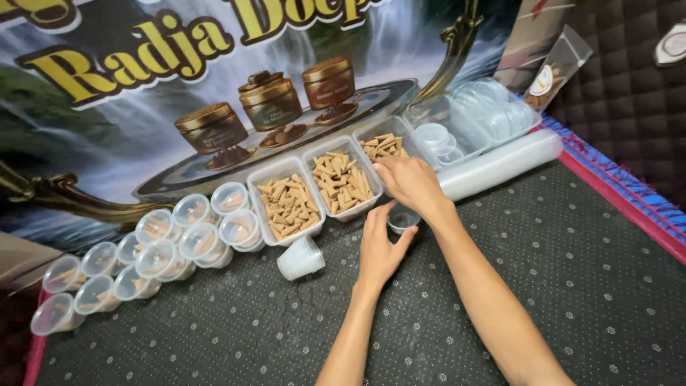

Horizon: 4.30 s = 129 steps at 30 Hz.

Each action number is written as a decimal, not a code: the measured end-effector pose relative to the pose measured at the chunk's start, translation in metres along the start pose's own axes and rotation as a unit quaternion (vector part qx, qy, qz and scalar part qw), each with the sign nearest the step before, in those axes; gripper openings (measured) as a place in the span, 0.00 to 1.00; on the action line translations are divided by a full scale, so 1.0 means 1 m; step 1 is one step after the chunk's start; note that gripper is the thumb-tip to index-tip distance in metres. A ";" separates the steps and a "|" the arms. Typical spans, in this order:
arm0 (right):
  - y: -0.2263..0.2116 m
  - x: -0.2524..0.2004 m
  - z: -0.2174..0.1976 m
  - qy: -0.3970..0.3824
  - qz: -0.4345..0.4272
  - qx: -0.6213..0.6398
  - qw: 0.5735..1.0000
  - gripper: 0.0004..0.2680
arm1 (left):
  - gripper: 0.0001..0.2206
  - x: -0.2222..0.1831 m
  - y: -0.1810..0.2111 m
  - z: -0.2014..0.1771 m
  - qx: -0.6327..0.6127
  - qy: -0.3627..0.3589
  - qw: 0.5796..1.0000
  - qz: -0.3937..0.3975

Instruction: The person picks up incense cones from containers and places them into small plastic cups by hand, then fits lids onto the cups.

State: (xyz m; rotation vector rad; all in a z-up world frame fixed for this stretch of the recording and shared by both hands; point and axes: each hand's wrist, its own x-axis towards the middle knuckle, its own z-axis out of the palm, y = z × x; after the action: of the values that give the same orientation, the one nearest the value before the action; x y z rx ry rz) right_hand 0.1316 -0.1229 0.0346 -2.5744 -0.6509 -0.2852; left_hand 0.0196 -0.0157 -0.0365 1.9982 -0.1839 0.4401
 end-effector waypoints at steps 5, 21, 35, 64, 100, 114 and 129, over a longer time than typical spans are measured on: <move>-0.004 -0.001 0.011 -0.063 0.038 -0.079 0.994 0.22 | 0.29 -0.002 -0.014 0.005 0.007 -0.009 1.000 -0.006; -0.001 0.001 0.024 -0.064 0.083 -0.139 0.985 0.27 | 0.29 0.000 -0.016 0.006 0.007 -0.018 1.000 -0.021; -0.007 -0.003 0.018 -0.069 0.094 -0.118 0.986 0.26 | 0.29 -0.001 -0.011 0.002 0.005 -0.024 0.999 -0.021; -0.015 -0.002 -0.001 -0.102 0.081 -0.092 0.987 0.25 | 0.31 0.000 0.003 -0.006 0.007 -0.029 0.999 -0.038; 0.009 -0.015 0.003 -0.285 0.034 -0.127 0.950 0.05 | 0.35 0.000 -0.010 -0.003 -0.019 -0.004 0.998 -0.056; 0.000 -0.015 0.023 -0.293 0.102 -0.187 0.932 0.09 | 0.35 -0.001 -0.010 -0.001 -0.004 -0.021 0.999 -0.049; 0.009 -0.016 -0.052 -0.026 0.065 -0.072 0.995 0.08 | 0.35 -0.001 -0.014 -0.001 -0.004 -0.018 0.999 -0.043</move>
State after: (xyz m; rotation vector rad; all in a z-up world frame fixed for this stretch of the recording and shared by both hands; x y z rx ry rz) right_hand 0.1180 -0.1611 0.0719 -2.7557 -0.4955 -0.2294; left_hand 0.0228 -0.0083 -0.0478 1.9985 -0.1220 0.3480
